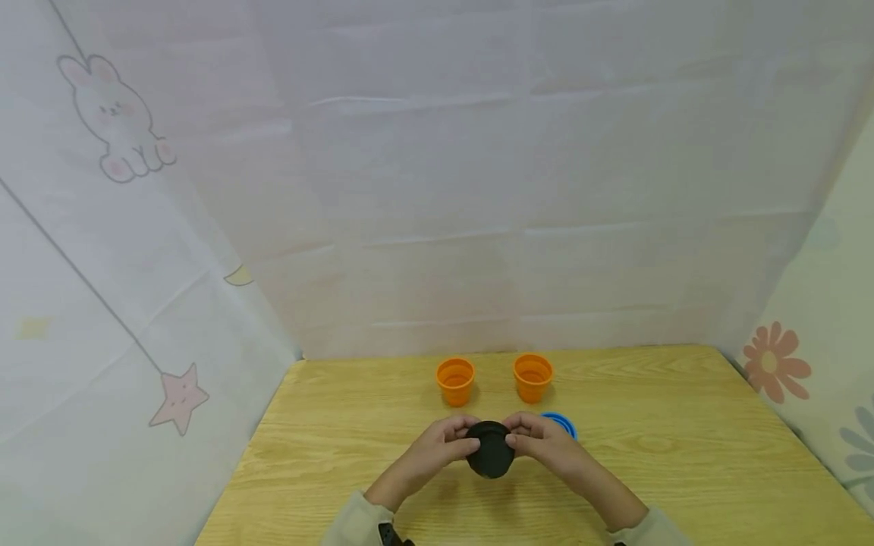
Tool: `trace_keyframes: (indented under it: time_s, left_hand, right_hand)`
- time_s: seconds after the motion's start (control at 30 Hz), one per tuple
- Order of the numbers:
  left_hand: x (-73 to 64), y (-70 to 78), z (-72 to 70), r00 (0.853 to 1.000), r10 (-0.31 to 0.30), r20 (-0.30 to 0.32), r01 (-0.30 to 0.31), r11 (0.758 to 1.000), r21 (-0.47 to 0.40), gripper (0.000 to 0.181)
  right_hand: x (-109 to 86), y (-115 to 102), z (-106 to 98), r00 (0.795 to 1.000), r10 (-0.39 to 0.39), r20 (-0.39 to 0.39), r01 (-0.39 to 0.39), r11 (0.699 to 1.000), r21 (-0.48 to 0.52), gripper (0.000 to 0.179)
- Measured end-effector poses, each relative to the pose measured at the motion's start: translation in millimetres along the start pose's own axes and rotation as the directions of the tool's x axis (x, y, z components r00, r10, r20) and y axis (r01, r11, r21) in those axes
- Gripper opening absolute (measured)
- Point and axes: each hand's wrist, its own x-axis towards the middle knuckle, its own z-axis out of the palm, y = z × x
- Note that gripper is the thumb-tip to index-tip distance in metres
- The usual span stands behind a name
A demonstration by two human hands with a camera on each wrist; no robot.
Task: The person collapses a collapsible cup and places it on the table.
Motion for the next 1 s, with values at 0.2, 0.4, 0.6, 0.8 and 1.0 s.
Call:
trace_keyframes:
  time_s: [0.2,0.4,0.6,0.8,1.0]
  left_hand:
    - [0.3,-0.2,2.8,0.999,-0.04,0.015,0.04,0.999,-0.012,0.037]
    - [0.9,-0.8,6.5,0.997,-0.065,-0.046,0.066,0.998,0.019,0.034]
    - [2.1,-2.4,7.3,0.994,-0.075,-0.076,0.083,0.991,0.103,0.03]
    - [3.2,-4.8,8.0,0.992,-0.067,-0.103,0.078,0.99,0.114,0.028]
    - [5.4,-4.9,7.8,0.989,-0.048,-0.139,0.068,0.987,0.144,0.024]
  right_hand:
    - [-1.9,1,0,0.998,0.068,-0.018,-0.068,0.997,-0.024,0.036]
    - [-0.8,-3,3,0.993,0.116,-0.017,-0.117,0.991,-0.069,0.036]
    - [-0.1,-6,8,0.987,0.151,-0.053,-0.157,0.979,-0.13,0.032]
    - [1.3,-2,12,0.99,0.121,-0.078,-0.135,0.968,-0.212,0.024]
    - [1.4,-1,13,0.99,0.071,-0.119,-0.103,0.952,-0.288,0.022]
